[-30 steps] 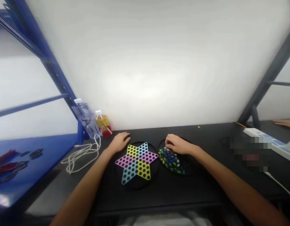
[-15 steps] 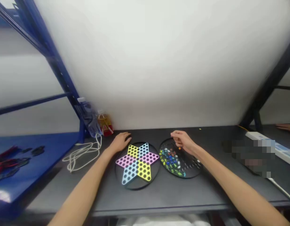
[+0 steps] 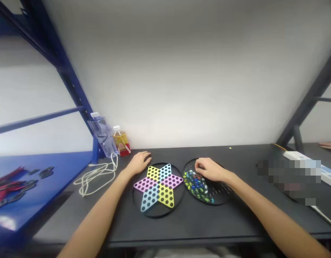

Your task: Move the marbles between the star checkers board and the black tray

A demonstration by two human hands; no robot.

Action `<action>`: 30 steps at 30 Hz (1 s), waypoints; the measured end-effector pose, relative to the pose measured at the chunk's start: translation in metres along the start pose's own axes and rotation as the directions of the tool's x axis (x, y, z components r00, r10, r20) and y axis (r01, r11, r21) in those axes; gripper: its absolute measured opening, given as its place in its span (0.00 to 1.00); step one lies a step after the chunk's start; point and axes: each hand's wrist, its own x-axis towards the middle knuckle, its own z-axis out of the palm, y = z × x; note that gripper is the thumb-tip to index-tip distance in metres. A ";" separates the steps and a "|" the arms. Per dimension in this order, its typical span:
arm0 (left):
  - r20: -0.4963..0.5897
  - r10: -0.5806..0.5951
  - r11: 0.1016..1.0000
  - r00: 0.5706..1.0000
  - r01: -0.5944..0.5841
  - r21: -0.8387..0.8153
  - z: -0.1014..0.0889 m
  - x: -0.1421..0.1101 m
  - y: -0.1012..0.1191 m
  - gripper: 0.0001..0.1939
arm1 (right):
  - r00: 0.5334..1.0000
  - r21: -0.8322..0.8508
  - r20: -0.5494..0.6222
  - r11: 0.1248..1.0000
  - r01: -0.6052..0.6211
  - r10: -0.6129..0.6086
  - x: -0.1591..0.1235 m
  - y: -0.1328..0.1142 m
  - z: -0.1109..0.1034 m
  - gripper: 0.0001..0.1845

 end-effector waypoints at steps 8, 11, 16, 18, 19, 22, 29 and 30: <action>0.003 0.002 0.999 1.000 -0.002 0.036 0.004 0.002 -0.002 0.28 | 0.898 0.879 -0.104 0.462 -0.119 0.429 0.002 0.017 -0.017 0.14; -0.005 0.006 0.999 1.000 -0.006 0.044 0.005 0.003 -0.004 0.27 | 0.884 0.969 -0.039 0.233 -0.080 0.465 0.000 0.027 -0.023 0.14; -0.012 0.010 0.999 1.000 -0.009 0.051 0.007 0.003 -0.004 0.27 | 0.876 0.860 -0.098 0.483 -0.165 0.473 -0.004 0.027 -0.016 0.19; -0.011 0.015 0.999 1.000 -0.015 0.052 0.007 0.003 -0.004 0.27 | 0.921 0.638 -0.164 0.750 -0.175 0.354 -0.006 0.020 -0.015 0.19; -0.010 0.017 0.998 1.000 -0.017 0.054 0.006 0.002 -0.003 0.27 | 0.950 0.486 -0.159 0.859 -0.161 0.268 -0.008 0.016 -0.016 0.17; 0.005 0.012 0.998 1.000 -0.012 0.059 0.005 0.002 -0.002 0.27 | 0.998 0.108 0.010 0.992 -0.069 0.068 -0.013 0.005 -0.020 0.11; 0.002 -0.001 0.999 1.000 0.001 0.050 0.004 0.002 -0.002 0.27 | 0.976 -0.027 0.217 0.999 -0.028 0.033 -0.014 0.000 -0.017 0.10; 0.004 0.003 0.999 1.000 -0.003 0.049 0.005 0.003 -0.003 0.27 | 0.978 -0.004 0.201 0.999 -0.046 0.046 -0.014 0.002 -0.017 0.10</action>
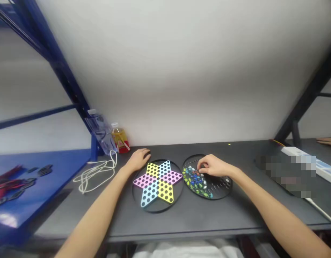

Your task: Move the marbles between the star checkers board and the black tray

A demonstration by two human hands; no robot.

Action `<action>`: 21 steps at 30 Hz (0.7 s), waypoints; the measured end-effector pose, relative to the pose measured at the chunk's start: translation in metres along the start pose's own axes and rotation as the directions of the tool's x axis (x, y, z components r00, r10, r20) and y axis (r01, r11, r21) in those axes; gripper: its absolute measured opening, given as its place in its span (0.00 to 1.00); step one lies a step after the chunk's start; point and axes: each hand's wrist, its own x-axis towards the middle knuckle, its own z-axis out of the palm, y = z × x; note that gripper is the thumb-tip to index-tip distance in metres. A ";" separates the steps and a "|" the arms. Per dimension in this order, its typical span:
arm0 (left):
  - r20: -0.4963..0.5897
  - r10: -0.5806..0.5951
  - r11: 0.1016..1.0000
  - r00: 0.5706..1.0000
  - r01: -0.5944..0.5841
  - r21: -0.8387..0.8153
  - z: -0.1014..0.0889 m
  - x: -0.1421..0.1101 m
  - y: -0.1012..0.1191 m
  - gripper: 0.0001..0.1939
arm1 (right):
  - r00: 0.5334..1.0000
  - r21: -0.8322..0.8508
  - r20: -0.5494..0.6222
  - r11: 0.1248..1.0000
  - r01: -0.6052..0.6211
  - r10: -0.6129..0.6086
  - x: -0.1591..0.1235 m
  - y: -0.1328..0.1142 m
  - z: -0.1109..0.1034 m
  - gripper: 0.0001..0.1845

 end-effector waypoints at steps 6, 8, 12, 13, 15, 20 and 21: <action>-0.006 0.000 1.000 1.000 0.000 -0.017 0.003 0.002 -0.002 0.27 | 0.987 0.751 -0.041 0.656 -0.073 0.157 0.000 0.007 -0.005 0.13; -0.008 -0.009 1.000 1.000 0.009 -0.020 0.002 0.002 -0.002 0.27 | 0.990 0.913 -0.032 0.408 -0.028 0.140 0.001 0.004 -0.006 0.15; 0.005 -0.011 1.000 1.000 0.011 -0.015 0.001 0.001 0.000 0.27 | 0.984 0.933 -0.035 0.358 -0.030 0.174 0.007 -0.001 0.003 0.20; 0.009 -0.014 1.000 1.000 0.014 -0.015 0.000 0.000 0.001 0.27 | 0.977 0.895 -0.052 0.444 -0.046 0.205 0.008 -0.002 0.006 0.21; 0.012 -0.021 1.000 1.000 0.022 -0.012 0.000 0.000 0.001 0.27 | 0.967 0.719 -0.117 0.691 -0.076 0.228 0.008 -0.003 0.011 0.23; 0.012 -0.017 1.000 1.000 0.017 -0.014 -0.003 -0.001 0.003 0.27 | 0.987 0.091 -0.138 0.993 -0.071 0.084 0.002 -0.011 0.010 0.20; 0.013 -0.010 1.000 1.000 0.010 -0.016 -0.003 -0.001 0.003 0.27 | 0.991 0.043 -0.112 0.997 -0.068 0.073 0.001 -0.013 0.009 0.19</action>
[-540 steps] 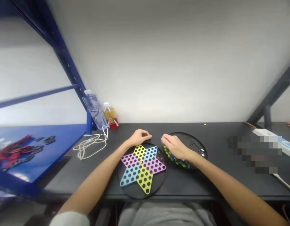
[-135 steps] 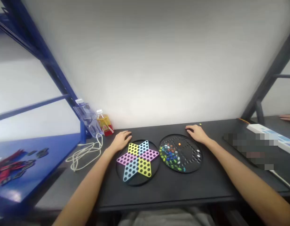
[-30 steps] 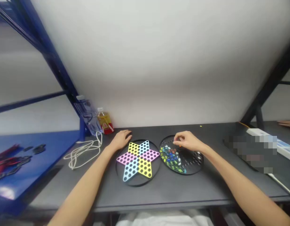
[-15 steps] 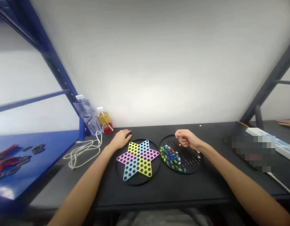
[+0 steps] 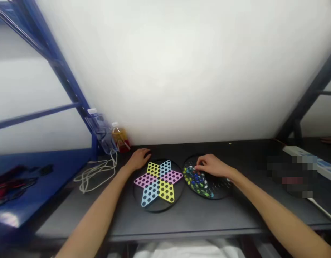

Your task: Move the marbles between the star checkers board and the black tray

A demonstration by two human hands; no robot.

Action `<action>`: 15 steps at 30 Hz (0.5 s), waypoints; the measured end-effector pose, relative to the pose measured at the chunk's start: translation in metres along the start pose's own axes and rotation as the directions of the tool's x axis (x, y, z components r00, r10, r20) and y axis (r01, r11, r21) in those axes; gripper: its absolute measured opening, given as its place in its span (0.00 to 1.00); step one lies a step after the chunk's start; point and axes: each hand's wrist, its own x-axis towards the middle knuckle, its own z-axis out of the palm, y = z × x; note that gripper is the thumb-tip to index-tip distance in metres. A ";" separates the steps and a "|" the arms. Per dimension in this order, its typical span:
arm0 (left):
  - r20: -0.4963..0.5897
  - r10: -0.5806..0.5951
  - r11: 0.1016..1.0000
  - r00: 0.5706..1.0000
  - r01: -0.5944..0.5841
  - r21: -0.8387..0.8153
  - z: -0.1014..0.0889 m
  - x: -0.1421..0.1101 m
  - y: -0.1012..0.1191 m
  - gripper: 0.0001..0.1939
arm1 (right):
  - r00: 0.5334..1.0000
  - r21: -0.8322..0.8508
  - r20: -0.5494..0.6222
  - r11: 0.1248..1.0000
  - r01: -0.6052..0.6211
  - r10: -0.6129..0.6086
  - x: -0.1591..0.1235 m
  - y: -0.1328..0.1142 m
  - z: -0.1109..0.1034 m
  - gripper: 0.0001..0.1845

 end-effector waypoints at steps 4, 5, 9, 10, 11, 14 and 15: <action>0.004 0.008 1.000 1.000 -0.008 -0.005 -0.003 -0.001 0.003 0.28 | 0.998 -0.049 0.064 0.999 0.020 -0.017 0.000 -0.007 -0.001 0.18; 0.005 0.003 1.000 1.000 -0.003 -0.006 -0.004 -0.001 0.003 0.28 | 0.997 -0.047 0.072 0.999 0.026 -0.022 0.000 -0.007 -0.001 0.18; 0.003 -0.012 1.000 1.000 0.012 -0.006 -0.003 0.000 0.003 0.27 | 0.999 0.067 0.050 0.998 0.004 -0.007 0.002 0.000 -0.002 0.17; 0.003 -0.009 1.000 1.000 0.009 -0.005 -0.003 0.000 0.003 0.27 | 0.999 0.155 0.032 0.988 -0.026 0.021 0.002 0.003 -0.003 0.18; 0.001 -0.002 1.000 1.000 0.002 -0.005 -0.002 0.000 0.002 0.27 | 0.998 0.279 0.019 0.958 -0.063 0.060 0.003 0.007 -0.005 0.18; -0.013 0.009 1.000 1.000 -0.009 -0.009 -0.001 0.000 0.000 0.28 | 0.985 0.713 0.071 0.683 -0.160 0.158 0.004 0.014 -0.011 0.18; -0.017 0.006 1.000 1.000 -0.006 -0.012 0.000 0.000 0.000 0.28 | 0.981 0.811 0.102 0.558 -0.177 0.163 0.006 0.015 -0.012 0.18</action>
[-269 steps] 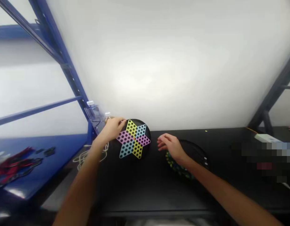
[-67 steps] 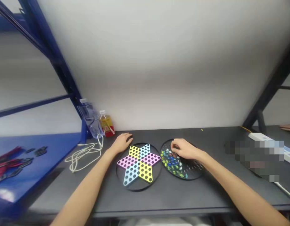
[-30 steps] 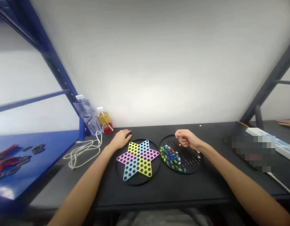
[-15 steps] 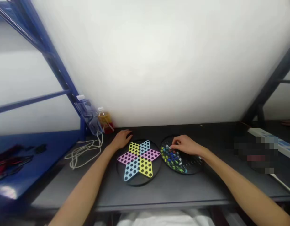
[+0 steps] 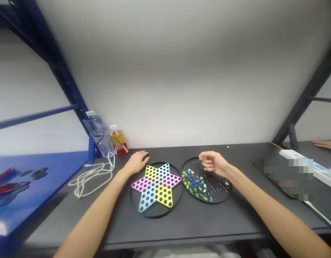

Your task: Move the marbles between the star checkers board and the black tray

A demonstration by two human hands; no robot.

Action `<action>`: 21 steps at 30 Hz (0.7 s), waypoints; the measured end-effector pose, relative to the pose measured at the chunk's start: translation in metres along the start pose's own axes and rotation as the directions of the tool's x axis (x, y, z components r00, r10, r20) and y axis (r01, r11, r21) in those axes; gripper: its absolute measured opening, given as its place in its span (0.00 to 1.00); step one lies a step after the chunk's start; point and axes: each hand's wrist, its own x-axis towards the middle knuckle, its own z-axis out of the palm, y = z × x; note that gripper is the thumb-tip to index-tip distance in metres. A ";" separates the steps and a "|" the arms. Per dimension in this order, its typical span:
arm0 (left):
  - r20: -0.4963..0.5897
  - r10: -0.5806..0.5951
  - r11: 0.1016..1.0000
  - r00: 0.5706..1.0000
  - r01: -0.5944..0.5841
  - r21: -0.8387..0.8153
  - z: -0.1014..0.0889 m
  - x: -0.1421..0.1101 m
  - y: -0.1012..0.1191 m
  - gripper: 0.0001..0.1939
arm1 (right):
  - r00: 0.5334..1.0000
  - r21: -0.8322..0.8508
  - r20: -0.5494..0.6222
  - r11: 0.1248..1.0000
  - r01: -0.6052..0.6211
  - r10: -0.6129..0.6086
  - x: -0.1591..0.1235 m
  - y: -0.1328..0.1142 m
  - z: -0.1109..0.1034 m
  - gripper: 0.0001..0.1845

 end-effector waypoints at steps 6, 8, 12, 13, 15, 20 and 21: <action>0.006 -0.014 1.000 1.000 0.014 0.002 -0.001 0.000 0.000 0.28 | 0.996 0.115 -0.089 0.993 0.035 -0.025 0.008 0.005 0.011 0.25; -0.001 -0.015 1.000 1.000 0.015 -0.001 0.000 0.000 -0.001 0.28 | 0.984 -0.151 -0.154 0.986 0.069 -0.092 0.007 0.007 0.016 0.28; -0.005 -0.006 1.000 1.000 0.006 -0.012 0.001 -0.001 -0.004 0.27 | 0.978 -0.698 -0.014 0.703 0.138 -0.206 -0.003 0.001 0.020 0.28; -0.004 -0.007 1.000 1.000 0.007 -0.011 0.002 -0.001 -0.005 0.27 | 0.978 -0.758 0.032 0.633 0.157 -0.205 -0.006 -0.001 0.021 0.25; -0.004 -0.017 1.000 1.000 0.017 -0.008 0.002 -0.001 -0.005 0.27 | 0.979 -0.814 0.104 0.550 0.186 -0.177 -0.010 -0.004 0.022 0.20; -0.009 -0.005 1.000 1.000 0.005 -0.004 0.000 -0.002 -0.003 0.27 | 0.975 -0.830 0.189 0.511 0.222 -0.117 -0.007 0.000 0.024 0.13; -0.008 0.001 1.000 1.000 -0.001 -0.003 0.000 -0.002 -0.002 0.28 | 0.976 -0.825 0.188 0.522 0.218 -0.110 -0.005 0.002 0.023 0.12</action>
